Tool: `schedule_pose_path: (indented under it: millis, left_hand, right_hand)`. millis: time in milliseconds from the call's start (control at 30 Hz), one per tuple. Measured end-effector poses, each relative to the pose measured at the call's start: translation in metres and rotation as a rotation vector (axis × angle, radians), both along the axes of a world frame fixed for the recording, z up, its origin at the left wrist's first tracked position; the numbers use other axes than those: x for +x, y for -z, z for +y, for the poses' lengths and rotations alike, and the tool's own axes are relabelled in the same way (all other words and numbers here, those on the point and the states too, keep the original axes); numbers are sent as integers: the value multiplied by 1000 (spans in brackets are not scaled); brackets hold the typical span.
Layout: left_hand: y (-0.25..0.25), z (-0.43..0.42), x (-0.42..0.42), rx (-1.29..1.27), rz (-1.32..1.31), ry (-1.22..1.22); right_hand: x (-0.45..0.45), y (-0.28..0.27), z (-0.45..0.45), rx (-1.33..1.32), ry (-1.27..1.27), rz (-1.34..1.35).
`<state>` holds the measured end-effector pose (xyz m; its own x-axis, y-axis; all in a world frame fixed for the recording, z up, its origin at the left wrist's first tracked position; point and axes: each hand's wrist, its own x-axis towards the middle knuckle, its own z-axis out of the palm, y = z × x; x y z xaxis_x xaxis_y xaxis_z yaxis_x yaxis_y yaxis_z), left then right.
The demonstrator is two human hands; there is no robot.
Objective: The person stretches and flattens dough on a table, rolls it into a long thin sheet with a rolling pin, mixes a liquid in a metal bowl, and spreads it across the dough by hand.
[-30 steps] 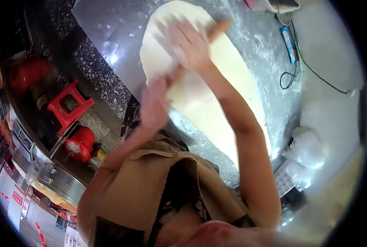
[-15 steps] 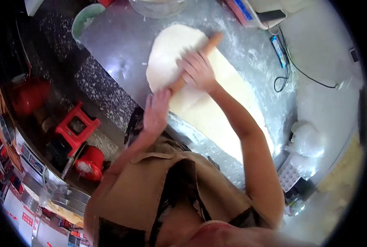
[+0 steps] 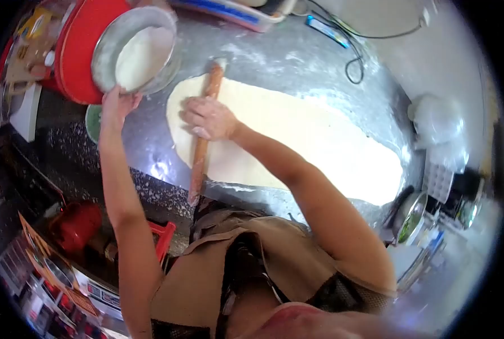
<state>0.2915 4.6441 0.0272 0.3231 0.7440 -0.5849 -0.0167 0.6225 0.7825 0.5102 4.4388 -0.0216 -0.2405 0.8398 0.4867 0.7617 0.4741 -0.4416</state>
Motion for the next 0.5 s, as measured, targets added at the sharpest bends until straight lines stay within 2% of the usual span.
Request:
schedule_pose_path:
  millis: [33, 67, 133, 167, 233, 300, 333, 367, 400, 433, 467, 500]
  left_hand:
    - [-4, -14, -3, 133, -107, 79]
    - [-19, -36, -2, 138, -104, 94]
    - [-61, -81, 21, 142, 130, -73]
    - [-73, -92, 35, 153, 138, -61]
    - [-94, -116, 58, 88, 199, 120]
    - [-109, -134, 115, 76, 79, 265]
    - [-98, -134, 138, 83, -9, 393]
    - [-80, -139, 171, -44, -29, 380]
    - [-67, -147, 205, -28, -96, 444]
    - [-58, -155, 236, 20, -107, 480]
    - [-52, -158, 259, 1, -91, 582]
    - [-22, -165, 284, -30, -45, 584]
  right_hand:
    - [2, 1, -4, 14, 5, -2]
    - [2, 2, -8, 29, 2, 0]
    - [7, 1, -11, 42, 18, -7]
    - [7, 2, -13, 39, 18, -19]
    - [3, 8, -22, -2, 52, -28]
    - [0, 17, -25, -74, 119, -26]
    - [2, 16, -24, -65, 113, -22]
    - [5, 17, -22, 47, 116, -3]
    - [4, 21, -21, 150, 110, 20]
    - [3, 47, -13, 138, 72, 30]
    - [2, 89, -3, -171, -27, 371]
    - [-4, 92, -8, -358, -110, 532]
